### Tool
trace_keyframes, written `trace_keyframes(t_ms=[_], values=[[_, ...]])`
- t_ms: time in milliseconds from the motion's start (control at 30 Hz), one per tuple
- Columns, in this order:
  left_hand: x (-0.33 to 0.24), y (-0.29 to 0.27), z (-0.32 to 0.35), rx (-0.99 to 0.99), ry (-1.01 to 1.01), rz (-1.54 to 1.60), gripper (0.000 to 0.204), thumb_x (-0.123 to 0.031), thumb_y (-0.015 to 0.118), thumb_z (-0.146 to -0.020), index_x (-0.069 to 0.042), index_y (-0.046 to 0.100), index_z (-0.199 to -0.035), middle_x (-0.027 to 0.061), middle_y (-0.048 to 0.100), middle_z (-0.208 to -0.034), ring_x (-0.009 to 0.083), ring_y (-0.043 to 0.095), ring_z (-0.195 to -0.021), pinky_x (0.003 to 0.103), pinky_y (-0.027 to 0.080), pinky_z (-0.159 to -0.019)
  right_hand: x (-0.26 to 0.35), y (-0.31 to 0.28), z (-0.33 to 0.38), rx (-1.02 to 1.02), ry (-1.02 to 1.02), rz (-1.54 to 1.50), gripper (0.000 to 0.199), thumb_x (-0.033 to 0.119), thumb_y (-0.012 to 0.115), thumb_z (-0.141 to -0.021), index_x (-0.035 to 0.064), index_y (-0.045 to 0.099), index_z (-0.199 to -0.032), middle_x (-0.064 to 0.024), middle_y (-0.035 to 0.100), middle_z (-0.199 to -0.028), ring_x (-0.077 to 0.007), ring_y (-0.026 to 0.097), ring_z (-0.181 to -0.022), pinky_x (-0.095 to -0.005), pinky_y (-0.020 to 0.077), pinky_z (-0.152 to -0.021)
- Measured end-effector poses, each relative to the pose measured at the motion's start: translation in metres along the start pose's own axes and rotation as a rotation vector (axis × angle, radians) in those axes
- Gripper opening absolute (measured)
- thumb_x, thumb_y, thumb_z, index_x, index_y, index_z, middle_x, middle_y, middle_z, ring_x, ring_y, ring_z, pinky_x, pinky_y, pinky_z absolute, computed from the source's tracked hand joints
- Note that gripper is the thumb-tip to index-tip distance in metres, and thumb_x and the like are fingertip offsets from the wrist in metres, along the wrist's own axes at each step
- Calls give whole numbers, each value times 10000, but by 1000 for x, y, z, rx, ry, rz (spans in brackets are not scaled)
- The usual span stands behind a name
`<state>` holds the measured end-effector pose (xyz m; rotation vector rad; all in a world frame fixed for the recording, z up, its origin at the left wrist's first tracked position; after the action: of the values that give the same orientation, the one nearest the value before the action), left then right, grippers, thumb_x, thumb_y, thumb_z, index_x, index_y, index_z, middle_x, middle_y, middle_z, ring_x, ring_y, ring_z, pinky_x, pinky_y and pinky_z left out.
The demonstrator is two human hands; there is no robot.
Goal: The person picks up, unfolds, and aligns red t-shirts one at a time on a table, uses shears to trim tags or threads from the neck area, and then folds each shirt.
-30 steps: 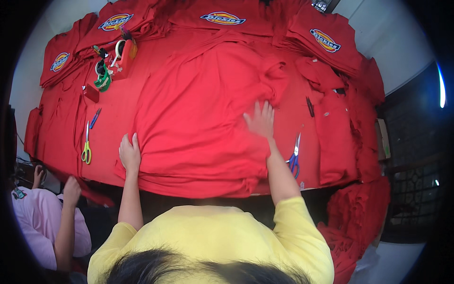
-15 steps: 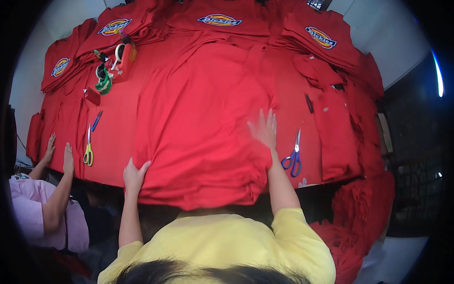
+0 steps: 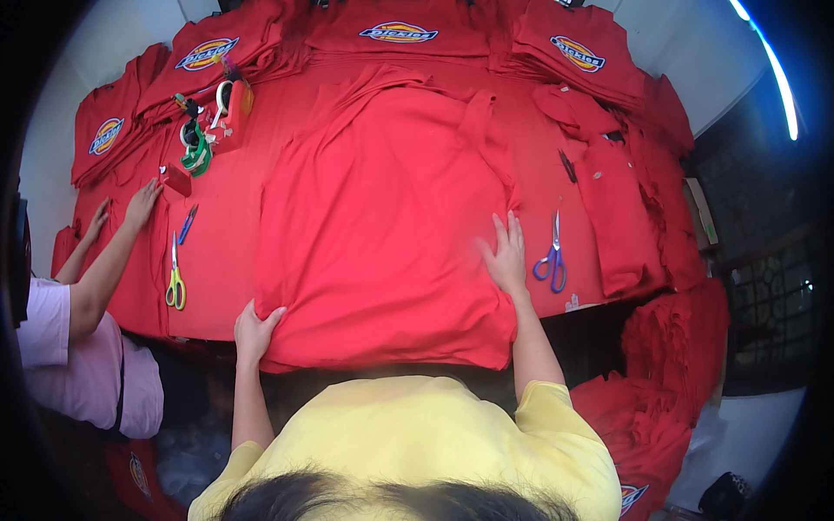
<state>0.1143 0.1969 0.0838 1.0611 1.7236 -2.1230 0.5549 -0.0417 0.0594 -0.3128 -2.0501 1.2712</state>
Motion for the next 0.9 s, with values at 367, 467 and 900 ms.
trace_keyframes(t_ms=[367, 467, 900], values=[[-41, 6, 37, 397, 141, 251, 569, -144, 701, -745, 32, 432, -1214, 251, 626, -1011, 370, 628, -950, 417, 492, -807, 94, -31, -46, -30, -61, 354, 521, 298, 691, -771, 64, 555, -1217, -214, 412, -1349, -402, 392, -1238, -502, 362, -983], [-78, 18, 64, 505, 305, 187, 554, -119, 663, -760, 15, 395, -1227, 281, 597, -1006, 424, 590, -960, 458, 495, -799, 187, 4, -109, 25, -143, -77, 726, 524, 538, -864, 22, 377, -1364, -272, 447, -1302, -395, 445, -1201, -464, 377, -995], [-92, 17, 114, 569, 572, 49, 324, -27, 585, -753, -14, 438, -1041, 179, 526, -882, 374, 590, -803, 466, 494, -702, 316, 141, -175, 488, 148, 496, 781, 399, 581, -813, 182, 198, -1459, -268, 226, -1452, -612, 416, -1130, -606, 423, -899]])
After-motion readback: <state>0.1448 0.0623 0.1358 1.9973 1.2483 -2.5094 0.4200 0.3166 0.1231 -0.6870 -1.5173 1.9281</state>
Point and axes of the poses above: each hand's wrist, its own z-axis away from the middle knuckle, its own y-axis out of the palm, x = y × z, the point moved 5 cm from there along -z, towards the middle knuckle
